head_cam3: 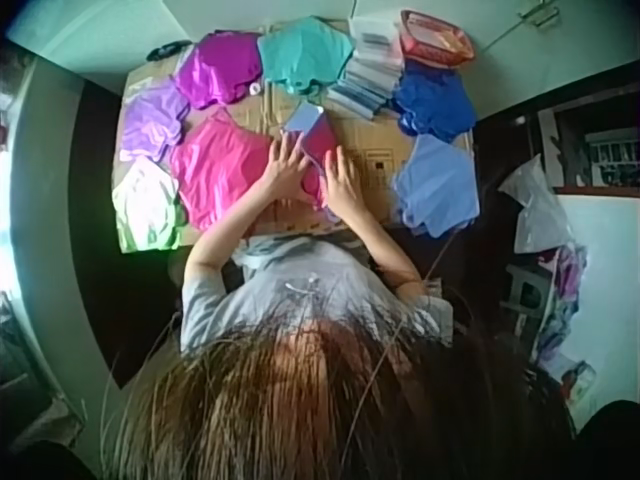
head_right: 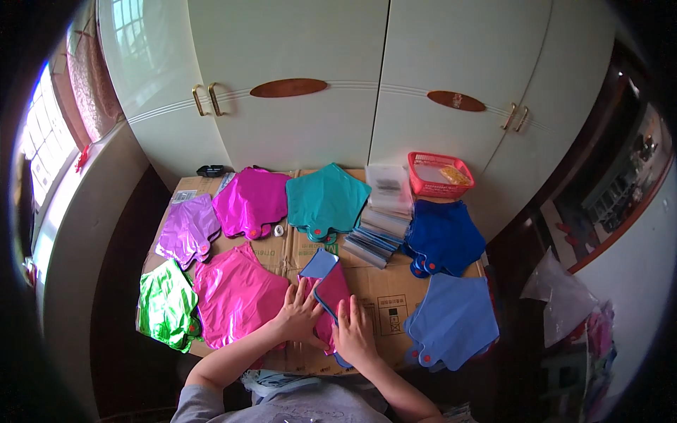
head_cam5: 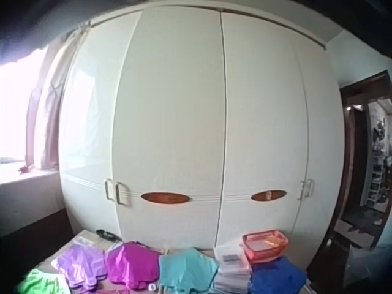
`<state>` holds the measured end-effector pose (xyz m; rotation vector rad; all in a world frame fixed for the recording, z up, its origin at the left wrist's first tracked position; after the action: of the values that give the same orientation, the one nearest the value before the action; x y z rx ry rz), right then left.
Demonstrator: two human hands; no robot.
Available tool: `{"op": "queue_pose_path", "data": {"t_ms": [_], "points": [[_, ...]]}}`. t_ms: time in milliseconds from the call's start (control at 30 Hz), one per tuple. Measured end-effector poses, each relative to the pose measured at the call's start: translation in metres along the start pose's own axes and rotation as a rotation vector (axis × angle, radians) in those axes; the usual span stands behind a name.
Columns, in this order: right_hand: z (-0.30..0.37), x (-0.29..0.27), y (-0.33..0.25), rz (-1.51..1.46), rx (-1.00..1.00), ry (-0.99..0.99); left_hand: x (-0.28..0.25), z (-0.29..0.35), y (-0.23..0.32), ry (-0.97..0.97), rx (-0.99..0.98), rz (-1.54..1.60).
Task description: Packaging and organizing various colored plastic bags and sheets on a workbench.
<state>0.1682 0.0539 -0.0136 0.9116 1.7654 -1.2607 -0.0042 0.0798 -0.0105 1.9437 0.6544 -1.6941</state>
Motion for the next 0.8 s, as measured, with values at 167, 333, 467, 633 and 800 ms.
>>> {"op": "queue_pose_path", "data": {"t_ms": [167, 333, 467, 633, 800], "points": [[0.003, 0.008, -0.013, 0.094, 0.006, -0.03, 0.006, 0.0, 0.001, -0.015, -0.008, 0.011], [0.003, 0.009, -0.019, 0.205, -0.005, -0.004, 0.004, -0.001, 0.0, -0.133, -0.007, 0.037], [0.004, 0.006, -0.02, 0.164, 0.005, 0.005, 0.009, 0.0, -0.013, -0.101, 0.0, 0.162], [0.004, 0.01, -0.018, 0.145, 0.012, 0.061, -0.013, -0.013, -0.047, 0.206, -0.221, 0.661], [0.004, 0.004, -0.022, 0.193, -0.006, 0.103, -0.017, -0.017, -0.058, 0.262, -0.422, 0.619]]}}
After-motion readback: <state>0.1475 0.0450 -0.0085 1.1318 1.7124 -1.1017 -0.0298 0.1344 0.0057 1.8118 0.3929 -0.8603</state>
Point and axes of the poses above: each hand's wrist, its own z-axis away from the middle knuckle, its own x-axis out of the palm, y = z × x, the point moved 2 cm from there along -z, towards the middle knuckle, and after that the axes turned 15 degrees about x, right-handed, at the moved point
